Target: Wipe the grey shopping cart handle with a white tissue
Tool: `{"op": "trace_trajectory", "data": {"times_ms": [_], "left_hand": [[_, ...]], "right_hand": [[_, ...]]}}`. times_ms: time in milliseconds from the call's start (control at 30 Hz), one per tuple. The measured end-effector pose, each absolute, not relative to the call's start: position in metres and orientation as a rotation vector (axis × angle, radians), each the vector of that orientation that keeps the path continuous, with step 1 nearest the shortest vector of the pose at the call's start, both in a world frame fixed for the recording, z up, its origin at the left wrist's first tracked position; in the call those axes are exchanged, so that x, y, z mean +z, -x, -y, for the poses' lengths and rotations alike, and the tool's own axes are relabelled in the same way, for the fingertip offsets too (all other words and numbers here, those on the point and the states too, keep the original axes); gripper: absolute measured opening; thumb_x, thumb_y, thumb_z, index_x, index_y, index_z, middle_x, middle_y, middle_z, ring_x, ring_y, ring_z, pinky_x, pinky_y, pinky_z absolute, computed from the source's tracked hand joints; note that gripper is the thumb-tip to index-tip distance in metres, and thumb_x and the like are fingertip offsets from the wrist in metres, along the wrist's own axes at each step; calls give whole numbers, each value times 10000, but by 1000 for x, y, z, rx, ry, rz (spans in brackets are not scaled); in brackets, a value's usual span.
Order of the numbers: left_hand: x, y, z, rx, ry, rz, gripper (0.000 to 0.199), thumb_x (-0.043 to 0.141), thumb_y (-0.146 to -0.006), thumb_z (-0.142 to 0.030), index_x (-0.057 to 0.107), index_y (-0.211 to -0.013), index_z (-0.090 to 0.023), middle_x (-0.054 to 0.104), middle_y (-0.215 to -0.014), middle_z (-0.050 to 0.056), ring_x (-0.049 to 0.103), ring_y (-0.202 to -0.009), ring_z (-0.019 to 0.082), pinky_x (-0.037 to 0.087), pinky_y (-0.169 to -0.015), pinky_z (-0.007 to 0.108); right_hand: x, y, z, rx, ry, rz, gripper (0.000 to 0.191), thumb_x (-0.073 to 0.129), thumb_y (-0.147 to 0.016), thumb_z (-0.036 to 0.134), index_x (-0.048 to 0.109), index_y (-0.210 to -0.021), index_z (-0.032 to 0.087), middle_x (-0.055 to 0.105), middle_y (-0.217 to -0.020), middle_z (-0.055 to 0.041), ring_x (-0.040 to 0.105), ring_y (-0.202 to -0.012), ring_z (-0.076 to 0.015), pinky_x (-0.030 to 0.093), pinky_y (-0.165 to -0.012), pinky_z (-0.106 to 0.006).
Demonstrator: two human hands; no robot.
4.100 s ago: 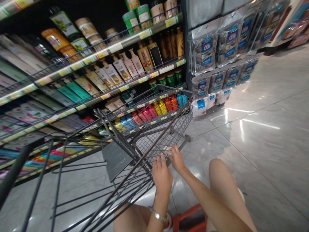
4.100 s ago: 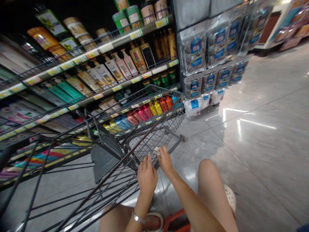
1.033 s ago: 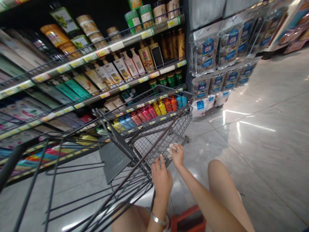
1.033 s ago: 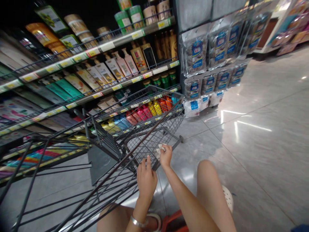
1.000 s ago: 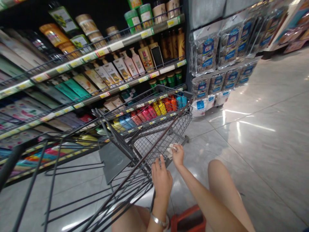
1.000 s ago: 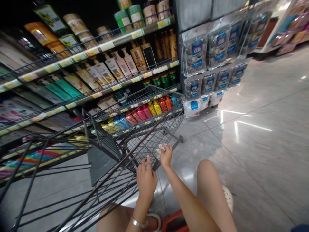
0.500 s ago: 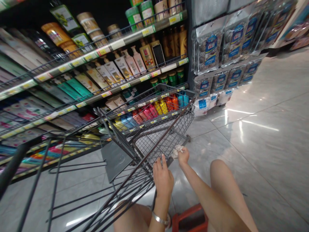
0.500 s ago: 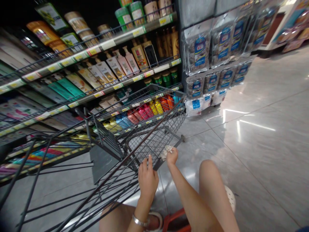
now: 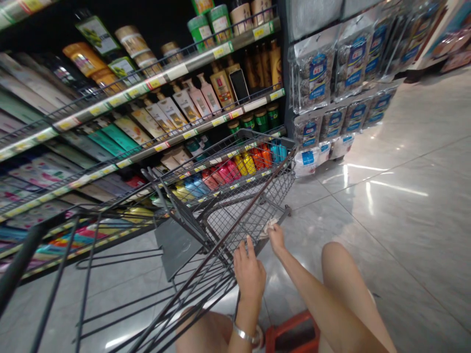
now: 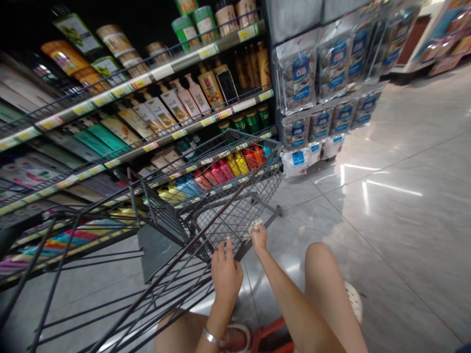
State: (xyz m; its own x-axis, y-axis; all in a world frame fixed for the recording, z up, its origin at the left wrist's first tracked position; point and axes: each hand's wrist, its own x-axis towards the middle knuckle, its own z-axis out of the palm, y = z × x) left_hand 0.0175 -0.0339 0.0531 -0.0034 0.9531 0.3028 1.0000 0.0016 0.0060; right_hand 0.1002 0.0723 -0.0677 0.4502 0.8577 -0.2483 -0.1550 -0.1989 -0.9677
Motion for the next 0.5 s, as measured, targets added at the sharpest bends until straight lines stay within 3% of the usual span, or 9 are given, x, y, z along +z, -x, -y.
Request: {"op": "trace_trajectory", "data": {"times_ms": [167, 367, 500], "left_hand": [[56, -17, 34, -320, 2063, 2070, 658, 474, -699, -14, 414, -1349, -102, 524, -1209, 156, 484, -1064, 261, 416, -947, 424], [56, -18, 35, -339, 2067, 2059, 689, 474, -693, -15, 390, -1369, -118, 534, -1203, 148, 489, -1062, 262, 417, -942, 432], [55, -18, 35, -337, 2064, 2066, 673, 472, -693, -15, 407, -1357, -100, 534, -1203, 160, 487, -1061, 266, 414, -942, 429]], "right_hand": [[-55, -94, -64, 996, 1516, 752, 228, 560, -447, 174, 565, -673, 210, 595, -837, -27, 530, -882, -215, 428, -866, -322], [-48, -100, -67, 1015, 1499, 800, 79, 531, -531, 185, 580, -590, 204, 605, -727, -47, 552, -829, -226, 417, -875, -373], [-47, -107, -69, 1099, 1451, 807, 96, 550, -498, 180, 621, -558, 205, 631, -646, -23, 569, -737, -218, 453, -782, -355]]}}
